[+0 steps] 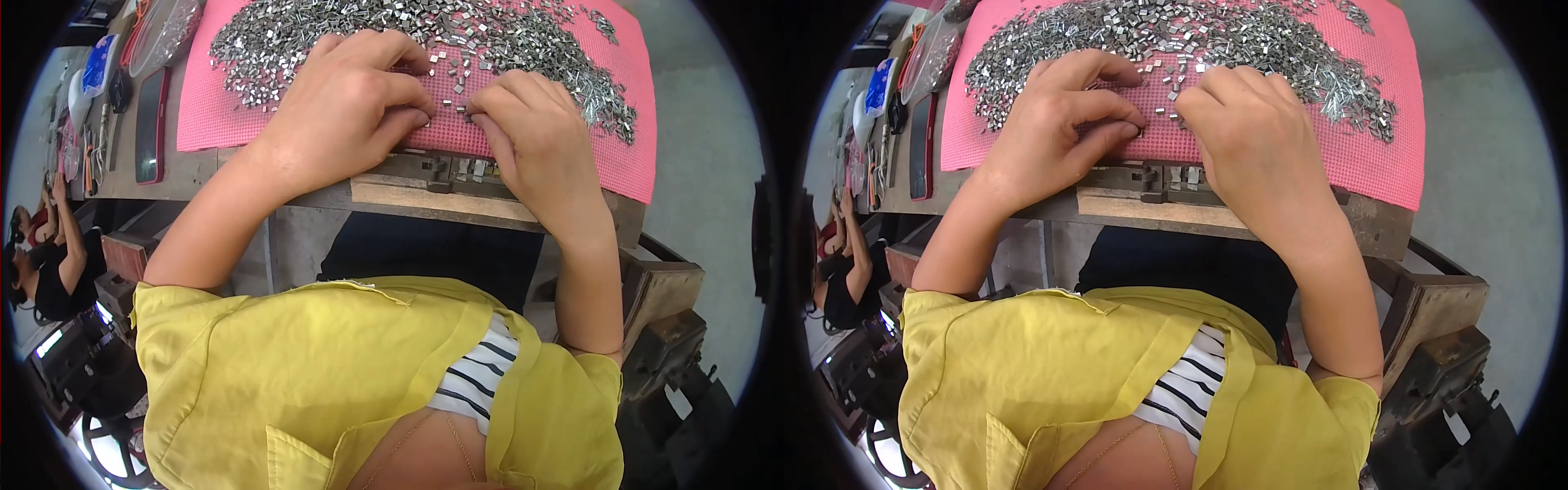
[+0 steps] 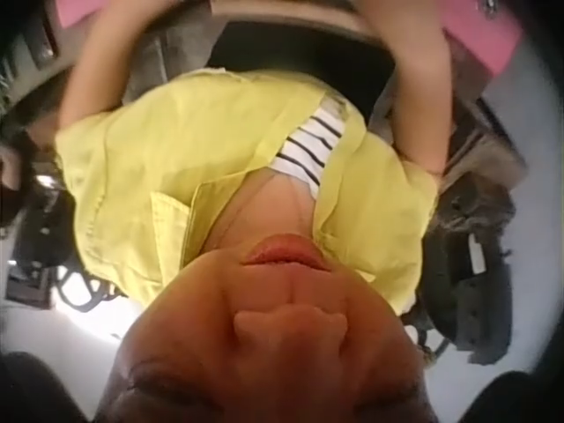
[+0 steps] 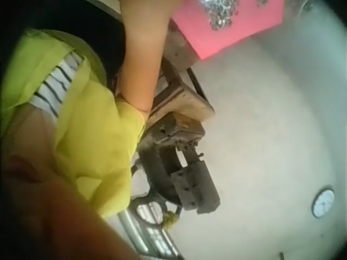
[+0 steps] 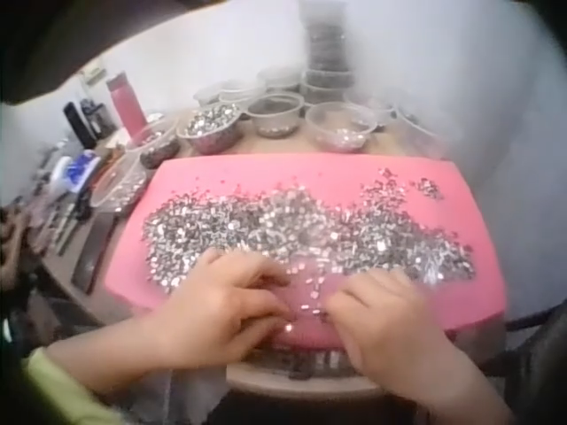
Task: Assembling small metal components by placing them into a precision jig on a workbench.
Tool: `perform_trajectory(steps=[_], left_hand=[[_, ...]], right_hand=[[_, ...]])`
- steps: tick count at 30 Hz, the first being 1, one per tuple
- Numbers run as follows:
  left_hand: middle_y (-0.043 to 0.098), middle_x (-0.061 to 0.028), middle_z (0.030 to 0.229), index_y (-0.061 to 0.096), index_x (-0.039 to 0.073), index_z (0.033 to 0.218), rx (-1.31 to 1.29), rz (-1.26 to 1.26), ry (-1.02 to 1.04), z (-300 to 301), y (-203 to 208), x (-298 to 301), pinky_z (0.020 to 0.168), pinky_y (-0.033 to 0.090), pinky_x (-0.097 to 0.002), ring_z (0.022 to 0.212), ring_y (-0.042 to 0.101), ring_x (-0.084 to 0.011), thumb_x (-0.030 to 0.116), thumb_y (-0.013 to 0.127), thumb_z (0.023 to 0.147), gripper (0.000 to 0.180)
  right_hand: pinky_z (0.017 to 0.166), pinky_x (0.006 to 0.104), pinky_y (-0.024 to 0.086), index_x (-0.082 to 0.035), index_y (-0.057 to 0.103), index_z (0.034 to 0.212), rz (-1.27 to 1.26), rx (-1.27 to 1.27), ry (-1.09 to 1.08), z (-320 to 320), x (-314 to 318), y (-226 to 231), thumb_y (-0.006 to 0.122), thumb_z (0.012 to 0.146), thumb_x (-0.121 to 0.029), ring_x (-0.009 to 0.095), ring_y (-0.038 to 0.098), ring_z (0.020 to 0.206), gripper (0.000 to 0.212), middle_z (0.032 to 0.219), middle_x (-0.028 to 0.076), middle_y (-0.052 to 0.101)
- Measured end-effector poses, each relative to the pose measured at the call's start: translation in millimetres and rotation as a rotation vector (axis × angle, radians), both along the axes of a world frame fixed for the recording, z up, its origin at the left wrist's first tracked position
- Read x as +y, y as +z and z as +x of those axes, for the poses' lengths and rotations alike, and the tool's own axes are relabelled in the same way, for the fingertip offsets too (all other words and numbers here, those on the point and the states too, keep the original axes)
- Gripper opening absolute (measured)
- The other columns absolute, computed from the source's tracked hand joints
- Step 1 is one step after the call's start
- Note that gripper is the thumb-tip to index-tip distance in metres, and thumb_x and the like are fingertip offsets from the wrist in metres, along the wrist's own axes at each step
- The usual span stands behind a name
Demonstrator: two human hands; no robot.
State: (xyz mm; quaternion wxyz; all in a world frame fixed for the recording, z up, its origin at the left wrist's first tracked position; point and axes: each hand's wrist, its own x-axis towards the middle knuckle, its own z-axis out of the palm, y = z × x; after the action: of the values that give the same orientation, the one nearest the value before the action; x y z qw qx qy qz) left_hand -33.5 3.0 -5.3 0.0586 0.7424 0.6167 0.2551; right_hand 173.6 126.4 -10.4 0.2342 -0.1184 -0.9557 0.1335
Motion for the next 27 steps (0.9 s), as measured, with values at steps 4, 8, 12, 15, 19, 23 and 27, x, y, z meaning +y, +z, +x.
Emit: perform_trajectory(steps=[4,8,12,15,19,23,27], left_hand=[[0.069,-0.0082,0.119,0.081,0.007,0.099,-0.122,-0.048,0.004,-2.4,-3.6,-7.4,0.096,0.048,-0.0397,0.114,0.065,-0.028,0.008,0.081,0.08,0.018],[0.071,-0.0094,0.117,0.083,0.008,0.101,-0.144,-0.004,0.053,2.9,-7.3,-12.4,0.096,0.049,-0.0384,0.113,0.066,-0.0287,0.007,0.086,0.075,0.025],[0.073,-0.0088,0.115,0.083,0.009,0.1,-0.151,0.024,0.102,5.6,-10.2,-14.0,0.095,0.05,-0.0387,0.111,0.066,-0.028,0.008,0.087,0.073,0.027],[0.073,-0.0075,0.114,0.083,0.01,0.098,-0.151,0.038,0.124,6.8,-11.8,-13.7,0.094,0.049,-0.0391,0.109,0.067,-0.0271,0.008,0.088,0.072,0.027],[0.073,-0.0066,0.113,0.083,0.01,0.097,-0.122,0.07,0.117,7.0,-11.2,-14.5,0.094,0.049,-0.0395,0.108,0.067,-0.0265,0.009,0.088,0.072,0.026],[0.073,-0.005,0.11,0.083,0.011,0.095,-0.114,0.085,0.117,7.4,-14.4,-14.0,0.093,0.049,-0.0396,0.107,0.066,-0.0262,0.009,0.087,0.072,0.023],[0.073,-0.0035,0.108,0.082,0.011,0.091,-0.072,0.115,0.118,9.3,-14.7,-12.7,0.093,0.048,-0.0397,0.106,0.065,-0.0259,0.008,0.087,0.072,0.02]], right_hand=[[0.081,0.0401,0.048,-0.006,0.065,0.094,0.045,-0.051,-0.01,1.0,-1.4,2.6,0.067,0.084,-0.002,0.027,0.062,0.092,0.012,0.092,0.007,0.062],[0.08,0.0404,0.048,-0.006,0.065,0.093,0.036,-0.051,-0.006,5.5,-1.0,7.4,0.069,0.083,-0.003,0.028,0.062,0.09,0.01,0.09,0.008,0.061],[0.081,0.0407,0.05,-0.005,0.071,0.096,-0.016,-0.075,-0.059,3.7,-2.6,11.7,0.073,0.086,-0.004,0.031,0.066,0.09,0.011,0.096,0.01,0.069],[0.082,0.0397,0.052,-0.005,0.071,0.098,0.021,-0.109,-0.05,5.7,-1.8,11.2,0.074,0.086,-0.003,0.031,0.066,0.092,0.012,0.096,0.009,0.069],[0.081,0.0408,0.05,-0.005,0.065,0.089,0.019,-0.05,-0.027,5.3,-2.9,7.0,0.069,0.081,-0.003,0.029,0.062,0.09,0.009,0.09,0.009,0.061],[0.082,0.0412,0.053,-0.003,0.07,0.102,0.064,-0.15,-0.037,8.8,-7.6,14.1,0.074,0.086,-0.002,0.031,0.066,0.093,0.017,0.101,0.01,0.068],[0.083,0.0409,0.054,-0.003,0.069,0.104,0.081,-0.153,-0.049,9.8,-6.4,9.3,0.073,0.086,0.0,0.031,0.067,0.095,0.018,0.103,0.011,0.068]])
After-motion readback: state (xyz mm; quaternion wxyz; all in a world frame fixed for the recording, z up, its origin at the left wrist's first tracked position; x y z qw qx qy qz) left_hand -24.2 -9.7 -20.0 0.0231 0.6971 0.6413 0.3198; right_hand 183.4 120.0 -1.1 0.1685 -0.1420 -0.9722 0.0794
